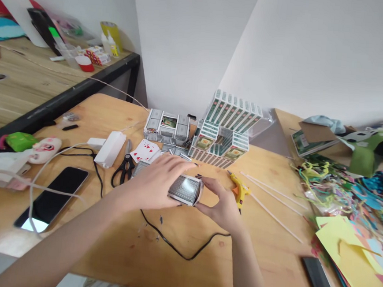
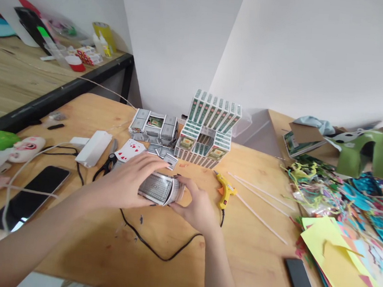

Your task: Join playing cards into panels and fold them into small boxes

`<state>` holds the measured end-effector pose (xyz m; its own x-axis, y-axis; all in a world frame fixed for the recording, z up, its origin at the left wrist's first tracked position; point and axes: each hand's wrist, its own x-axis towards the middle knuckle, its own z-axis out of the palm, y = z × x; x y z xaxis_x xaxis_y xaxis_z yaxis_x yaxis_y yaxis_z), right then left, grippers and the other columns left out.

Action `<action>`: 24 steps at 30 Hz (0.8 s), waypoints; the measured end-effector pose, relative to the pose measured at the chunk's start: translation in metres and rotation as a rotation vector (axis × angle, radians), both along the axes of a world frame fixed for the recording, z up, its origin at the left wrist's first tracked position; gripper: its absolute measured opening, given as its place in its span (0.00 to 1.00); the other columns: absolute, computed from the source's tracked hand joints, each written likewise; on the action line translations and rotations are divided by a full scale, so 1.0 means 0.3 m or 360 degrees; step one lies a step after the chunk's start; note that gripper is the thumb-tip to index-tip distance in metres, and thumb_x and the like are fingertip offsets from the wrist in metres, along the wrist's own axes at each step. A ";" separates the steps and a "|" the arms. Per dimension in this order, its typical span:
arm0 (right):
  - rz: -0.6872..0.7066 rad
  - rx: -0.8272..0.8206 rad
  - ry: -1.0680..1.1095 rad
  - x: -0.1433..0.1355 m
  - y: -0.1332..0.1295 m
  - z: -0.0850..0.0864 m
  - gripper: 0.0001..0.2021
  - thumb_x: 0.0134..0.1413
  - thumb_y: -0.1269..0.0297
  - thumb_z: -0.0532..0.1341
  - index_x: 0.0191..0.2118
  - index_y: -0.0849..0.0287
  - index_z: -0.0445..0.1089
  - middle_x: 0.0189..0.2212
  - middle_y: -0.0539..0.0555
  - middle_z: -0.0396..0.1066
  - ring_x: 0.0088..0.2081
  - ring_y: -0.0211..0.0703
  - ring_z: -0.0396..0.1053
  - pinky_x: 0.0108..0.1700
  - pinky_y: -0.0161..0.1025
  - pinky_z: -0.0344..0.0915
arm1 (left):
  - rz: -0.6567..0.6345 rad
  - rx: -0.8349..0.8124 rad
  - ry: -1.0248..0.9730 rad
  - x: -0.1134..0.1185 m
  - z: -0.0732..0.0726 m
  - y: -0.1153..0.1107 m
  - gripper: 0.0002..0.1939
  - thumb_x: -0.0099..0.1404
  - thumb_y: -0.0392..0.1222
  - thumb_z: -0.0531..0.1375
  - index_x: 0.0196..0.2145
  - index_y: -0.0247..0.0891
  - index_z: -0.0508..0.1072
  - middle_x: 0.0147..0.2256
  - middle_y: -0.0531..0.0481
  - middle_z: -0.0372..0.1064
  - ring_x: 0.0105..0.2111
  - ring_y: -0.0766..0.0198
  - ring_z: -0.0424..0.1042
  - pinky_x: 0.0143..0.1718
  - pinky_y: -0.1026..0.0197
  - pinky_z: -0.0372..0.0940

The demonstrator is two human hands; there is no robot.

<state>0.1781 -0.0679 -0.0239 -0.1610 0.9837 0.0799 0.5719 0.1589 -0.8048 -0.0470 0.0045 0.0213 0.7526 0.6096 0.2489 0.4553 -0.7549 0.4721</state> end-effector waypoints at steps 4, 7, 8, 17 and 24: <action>-0.0071 -0.0098 0.0384 0.045 0.000 -0.108 0.25 0.45 0.64 0.69 0.50 0.54 0.65 0.48 0.54 0.71 0.52 0.48 0.69 0.60 0.49 0.62 | 0.0178 -0.0096 0.0175 -0.099 -0.057 0.047 0.37 0.50 0.43 0.67 0.56 0.42 0.59 0.56 0.43 0.62 0.58 0.46 0.58 0.61 0.41 0.50; -0.0058 -0.0231 0.0661 0.062 0.003 -0.162 0.24 0.45 0.63 0.69 0.49 0.53 0.64 0.49 0.55 0.71 0.52 0.49 0.69 0.59 0.51 0.62 | 0.0351 -0.0358 0.0141 -0.159 -0.104 0.079 0.37 0.52 0.43 0.66 0.58 0.42 0.58 0.58 0.43 0.60 0.57 0.48 0.62 0.58 0.46 0.58; -0.0038 -0.0289 0.0757 0.064 0.004 -0.173 0.24 0.46 0.62 0.69 0.50 0.53 0.64 0.49 0.56 0.71 0.52 0.49 0.69 0.58 0.51 0.63 | 0.0378 -0.0441 0.0081 -0.172 -0.120 0.089 0.36 0.53 0.42 0.65 0.58 0.42 0.58 0.58 0.43 0.60 0.57 0.49 0.62 0.57 0.48 0.60; -0.0068 -0.0407 0.0994 0.061 0.007 -0.205 0.31 0.49 0.60 0.67 0.59 0.48 0.57 0.58 0.54 0.63 0.59 0.48 0.63 0.61 0.50 0.59 | 0.0468 -0.1038 -0.0467 -0.196 -0.244 0.136 0.37 0.52 0.45 0.66 0.58 0.42 0.60 0.60 0.43 0.58 0.59 0.52 0.61 0.59 0.50 0.59; -0.0150 -0.0458 0.1025 0.054 0.038 -0.223 0.26 0.46 0.54 0.68 0.53 0.47 0.66 0.51 0.54 0.71 0.54 0.55 0.68 0.57 0.53 0.65 | 0.0466 -0.1485 -0.0756 -0.191 -0.368 0.133 0.38 0.48 0.53 0.68 0.54 0.37 0.66 0.51 0.42 0.70 0.53 0.49 0.67 0.57 0.48 0.60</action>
